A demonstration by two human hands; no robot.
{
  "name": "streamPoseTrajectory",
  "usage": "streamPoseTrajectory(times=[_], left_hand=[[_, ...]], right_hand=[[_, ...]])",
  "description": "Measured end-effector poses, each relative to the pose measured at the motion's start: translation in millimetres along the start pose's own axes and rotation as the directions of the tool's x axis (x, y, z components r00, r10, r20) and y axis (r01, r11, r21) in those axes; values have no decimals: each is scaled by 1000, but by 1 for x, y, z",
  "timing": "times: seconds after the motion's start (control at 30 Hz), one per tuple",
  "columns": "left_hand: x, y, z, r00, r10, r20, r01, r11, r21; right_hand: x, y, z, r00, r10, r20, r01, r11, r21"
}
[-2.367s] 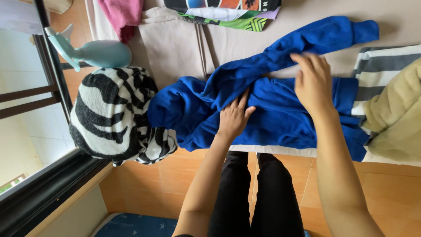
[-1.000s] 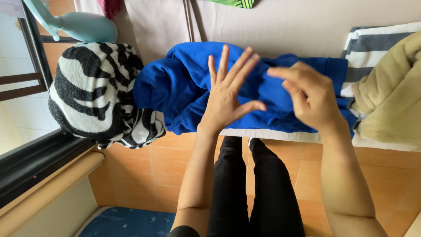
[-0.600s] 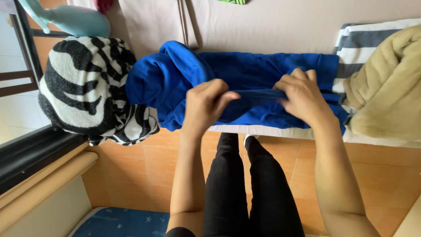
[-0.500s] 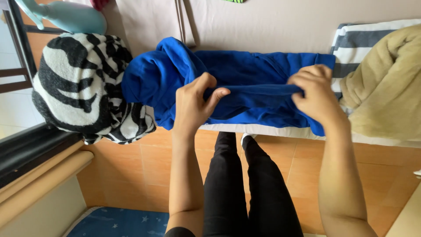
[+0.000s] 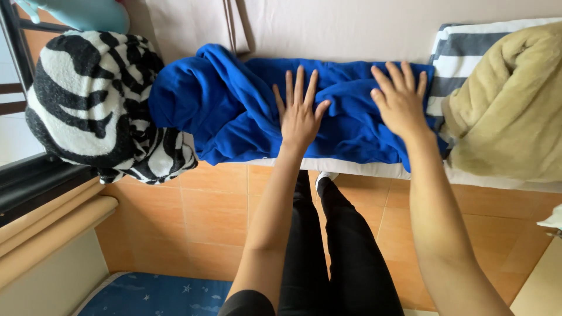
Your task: The person folds a blue jacket on a bed, smoothing the fabric and aligning the edges before folding it into a compact rectangle. They then fold a striped towel and a beige towel, placing each folded item on the bed.
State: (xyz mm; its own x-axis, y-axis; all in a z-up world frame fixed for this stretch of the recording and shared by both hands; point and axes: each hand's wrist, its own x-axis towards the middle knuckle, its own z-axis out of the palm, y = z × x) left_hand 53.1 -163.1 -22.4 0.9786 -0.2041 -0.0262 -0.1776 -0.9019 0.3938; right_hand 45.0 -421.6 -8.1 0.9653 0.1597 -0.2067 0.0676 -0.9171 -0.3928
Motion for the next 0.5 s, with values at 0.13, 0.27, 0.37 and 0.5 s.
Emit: streamPoseTrajectory(times=[0.13, 0.27, 0.37, 0.5], left_hand=[[0, 3, 5, 999, -41, 22, 42, 998, -49], [-11, 36, -9, 993, -30, -114, 18, 994, -108], [-51, 84, 0, 984, 163, -70, -177, 943, -282], [-90, 142, 24, 912, 387, 133, -287, 836, -467]], right_hand=[[-6, 0, 7, 999, 51, -8, -51, 999, 14], [3, 21, -3, 997, 61, -45, -59, 996, 60], [-2, 45, -8, 996, 84, -36, -80, 993, 84], [-2, 38, -34, 977, 189, 98, -204, 962, 183]])
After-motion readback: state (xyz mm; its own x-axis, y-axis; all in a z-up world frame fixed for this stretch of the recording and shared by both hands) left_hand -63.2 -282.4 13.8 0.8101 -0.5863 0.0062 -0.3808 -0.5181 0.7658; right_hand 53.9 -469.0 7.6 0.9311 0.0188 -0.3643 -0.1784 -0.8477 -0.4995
